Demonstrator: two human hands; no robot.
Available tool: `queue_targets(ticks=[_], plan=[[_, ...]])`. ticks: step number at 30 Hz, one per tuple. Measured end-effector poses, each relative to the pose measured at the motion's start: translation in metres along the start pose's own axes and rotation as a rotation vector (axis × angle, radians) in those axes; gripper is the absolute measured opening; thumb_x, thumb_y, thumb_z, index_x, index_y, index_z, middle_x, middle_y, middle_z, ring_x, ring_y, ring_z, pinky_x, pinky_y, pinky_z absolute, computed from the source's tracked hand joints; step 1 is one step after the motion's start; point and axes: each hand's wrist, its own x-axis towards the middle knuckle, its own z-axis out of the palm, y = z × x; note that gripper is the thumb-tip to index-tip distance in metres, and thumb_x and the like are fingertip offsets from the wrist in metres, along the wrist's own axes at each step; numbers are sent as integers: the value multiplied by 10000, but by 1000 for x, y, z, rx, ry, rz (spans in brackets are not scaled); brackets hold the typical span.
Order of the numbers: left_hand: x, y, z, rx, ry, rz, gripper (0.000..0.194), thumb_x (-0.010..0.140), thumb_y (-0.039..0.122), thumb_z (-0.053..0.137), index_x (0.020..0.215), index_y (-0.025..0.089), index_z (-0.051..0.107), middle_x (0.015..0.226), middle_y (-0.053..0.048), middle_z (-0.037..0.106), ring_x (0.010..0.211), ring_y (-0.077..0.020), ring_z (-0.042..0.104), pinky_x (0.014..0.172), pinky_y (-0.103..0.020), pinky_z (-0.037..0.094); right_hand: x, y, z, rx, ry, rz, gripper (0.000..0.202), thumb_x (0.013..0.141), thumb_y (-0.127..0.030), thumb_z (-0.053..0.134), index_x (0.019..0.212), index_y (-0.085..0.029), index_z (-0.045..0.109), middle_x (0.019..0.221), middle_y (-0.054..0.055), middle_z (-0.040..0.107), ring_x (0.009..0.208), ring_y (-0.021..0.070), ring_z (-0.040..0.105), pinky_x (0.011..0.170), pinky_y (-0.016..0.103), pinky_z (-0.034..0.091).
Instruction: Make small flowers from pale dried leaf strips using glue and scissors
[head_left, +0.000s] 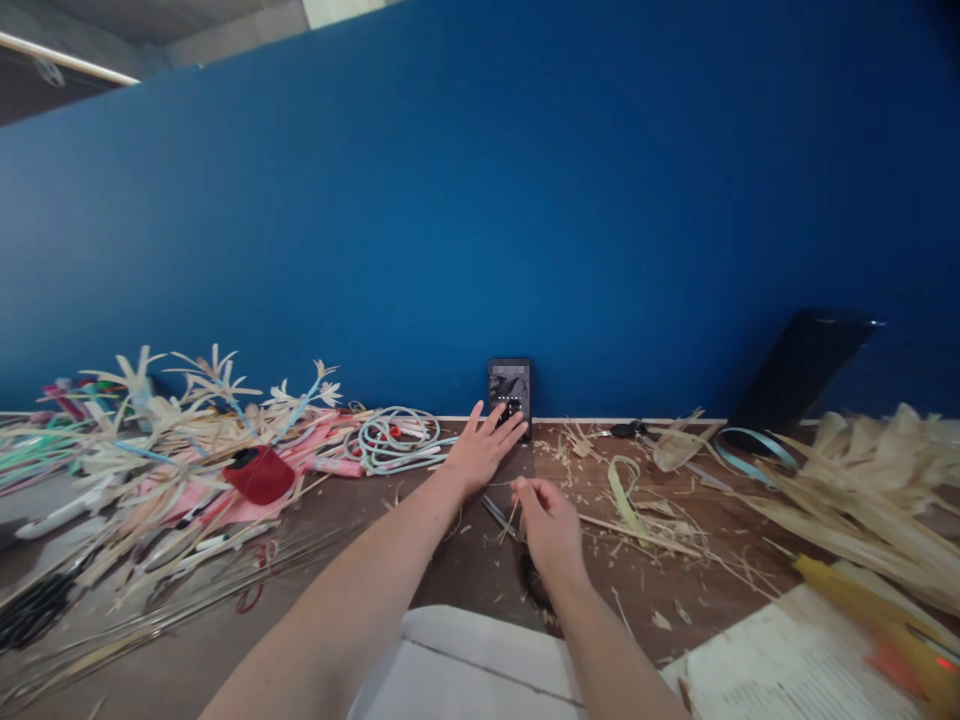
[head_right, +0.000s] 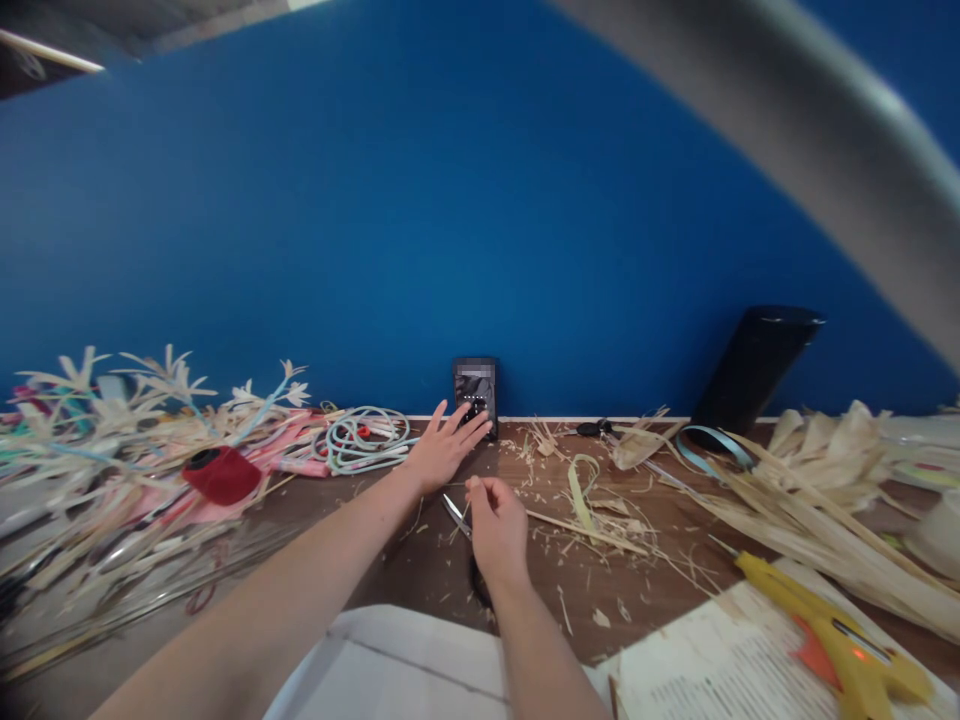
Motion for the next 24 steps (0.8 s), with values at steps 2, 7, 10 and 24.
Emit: queue_targets(ticks=[2, 7, 10, 24], plan=[[-1, 0, 0, -1, 2, 0, 601, 840, 177, 321, 1409, 255, 147, 1486, 15, 137, 1362, -250, 44, 1075, -559, 81, 0, -1, 0, -12, -7, 9, 362, 754, -493, 511, 721, -155, 636, 571, 7, 572, 457, 106, 392, 447, 227, 296], [-2, 1, 0, 5, 6, 6, 588, 847, 185, 321, 1408, 251, 156, 1484, 6, 152, 1359, -246, 75, 1074, -554, 91, -1, -4, 0, -26, 3, 26, 339, 759, -480, 514, 729, -164, 635, 574, 1, 575, 459, 105, 395, 457, 227, 302], [-2, 1, 0, 1, 9, 6, 570, 856, 183, 301, 1406, 244, 166, 1481, 15, 160, 1360, -244, 68, 1075, -551, 95, -2, -5, 0, -18, 7, 14, 350, 754, -488, 515, 742, -162, 644, 599, 9, 593, 464, 110, 412, 455, 229, 310], [-10, 0, -10, -17, -7, -5, 561, 862, 184, 292, 1406, 236, 163, 1482, 0, 160, 1359, -242, 71, 1073, -538, 92, -1, -3, 0, -6, 5, 7, 386, 737, -516, 518, 745, -153, 650, 634, 30, 624, 456, 112, 428, 429, 228, 299]])
